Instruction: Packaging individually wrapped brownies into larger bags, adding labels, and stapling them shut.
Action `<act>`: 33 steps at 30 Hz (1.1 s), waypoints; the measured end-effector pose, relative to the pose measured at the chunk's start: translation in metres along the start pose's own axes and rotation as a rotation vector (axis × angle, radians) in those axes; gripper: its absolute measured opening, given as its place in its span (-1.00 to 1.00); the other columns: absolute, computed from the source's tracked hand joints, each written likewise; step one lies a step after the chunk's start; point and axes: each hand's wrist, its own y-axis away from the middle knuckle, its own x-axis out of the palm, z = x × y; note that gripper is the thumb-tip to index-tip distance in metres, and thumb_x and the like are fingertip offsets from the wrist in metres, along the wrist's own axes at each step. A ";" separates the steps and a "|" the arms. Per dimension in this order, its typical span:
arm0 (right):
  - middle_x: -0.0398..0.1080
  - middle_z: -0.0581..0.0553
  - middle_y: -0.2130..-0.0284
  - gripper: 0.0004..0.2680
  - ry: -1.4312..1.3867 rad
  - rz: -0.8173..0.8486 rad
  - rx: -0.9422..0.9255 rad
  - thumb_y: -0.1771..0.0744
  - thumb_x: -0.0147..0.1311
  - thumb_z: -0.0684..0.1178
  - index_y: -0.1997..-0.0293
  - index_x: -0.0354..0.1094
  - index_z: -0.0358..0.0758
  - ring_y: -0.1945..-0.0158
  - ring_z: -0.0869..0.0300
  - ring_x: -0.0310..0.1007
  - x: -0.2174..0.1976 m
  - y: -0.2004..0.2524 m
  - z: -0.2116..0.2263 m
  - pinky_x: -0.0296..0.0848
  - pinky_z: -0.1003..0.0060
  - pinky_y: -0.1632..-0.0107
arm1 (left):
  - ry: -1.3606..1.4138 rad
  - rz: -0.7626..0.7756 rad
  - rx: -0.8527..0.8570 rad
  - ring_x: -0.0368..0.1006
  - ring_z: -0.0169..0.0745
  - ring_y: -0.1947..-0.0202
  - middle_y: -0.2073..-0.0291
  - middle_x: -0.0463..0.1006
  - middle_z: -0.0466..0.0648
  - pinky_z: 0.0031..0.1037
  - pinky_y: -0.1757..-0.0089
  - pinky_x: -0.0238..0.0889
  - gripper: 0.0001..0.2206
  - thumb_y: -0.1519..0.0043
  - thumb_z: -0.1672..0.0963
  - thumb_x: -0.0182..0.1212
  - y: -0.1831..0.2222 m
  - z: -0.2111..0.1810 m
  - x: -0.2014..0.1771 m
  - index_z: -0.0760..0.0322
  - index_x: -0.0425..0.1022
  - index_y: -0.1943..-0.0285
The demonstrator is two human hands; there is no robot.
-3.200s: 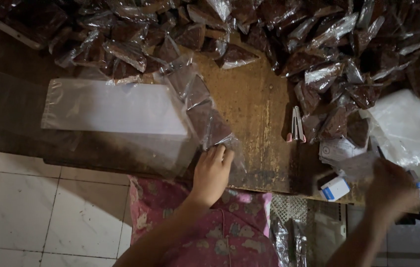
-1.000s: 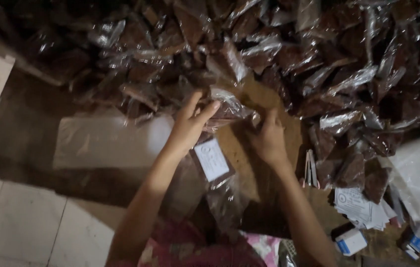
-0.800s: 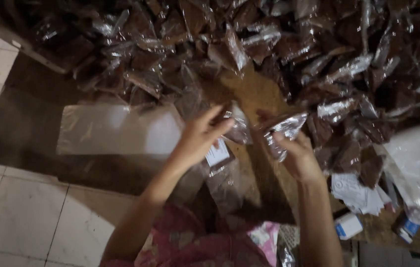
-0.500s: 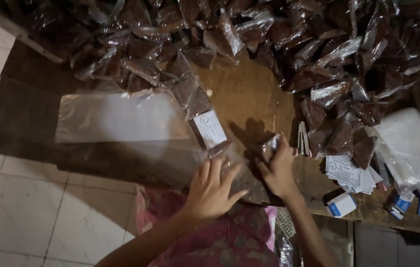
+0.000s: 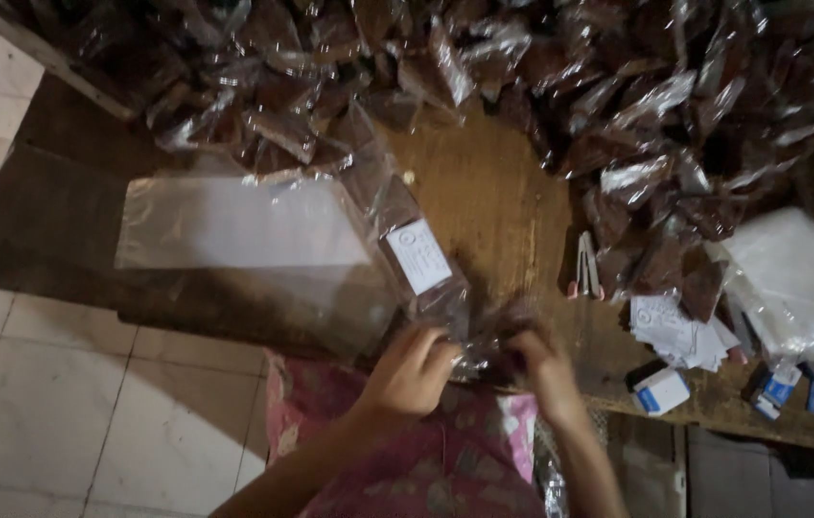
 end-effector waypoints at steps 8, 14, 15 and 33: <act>0.47 -0.21 0.43 -0.64 -0.105 0.203 -0.536 -0.16 -0.10 -0.35 -0.03 0.32 -0.29 0.40 0.08 0.50 -0.052 -0.024 -0.038 0.58 0.27 0.33 | -0.093 0.040 -0.211 0.50 -0.04 0.26 0.17 0.39 0.01 -0.31 0.37 0.38 -0.93 -0.34 0.17 0.12 -0.034 0.003 -0.005 0.23 0.50 0.11; 0.57 -0.15 0.25 -0.72 0.503 0.197 -0.640 -0.14 0.21 -0.05 0.09 0.53 -0.04 0.05 -0.11 0.58 0.028 -0.034 -0.043 0.45 -0.05 -0.09 | 0.020 -0.142 -0.120 0.53 -0.19 0.27 0.26 0.43 -0.19 -0.48 0.24 0.48 -0.92 -0.33 0.09 0.18 -0.013 -0.012 0.005 0.08 0.51 0.07; 0.57 -0.15 0.25 -0.72 0.506 0.194 -0.655 -0.14 0.21 -0.05 0.09 0.53 -0.04 0.05 -0.11 0.58 0.026 -0.035 -0.043 0.45 -0.05 -0.09 | 0.012 -0.152 -0.111 0.53 -0.19 0.27 0.26 0.43 -0.19 -0.48 0.24 0.48 -0.92 -0.33 0.09 0.18 -0.006 -0.003 0.012 0.08 0.51 0.07; 0.53 -0.49 0.05 -0.65 -0.597 0.170 -0.159 -0.36 -0.08 -0.31 -0.34 0.22 -0.48 0.28 -0.04 0.50 0.003 -0.016 -0.057 0.58 0.12 0.23 | 0.199 0.402 0.024 0.41 0.17 0.10 -0.01 0.44 0.23 -0.15 0.11 0.32 -0.73 -0.19 0.31 0.11 -0.021 -0.043 0.023 0.41 0.39 -0.08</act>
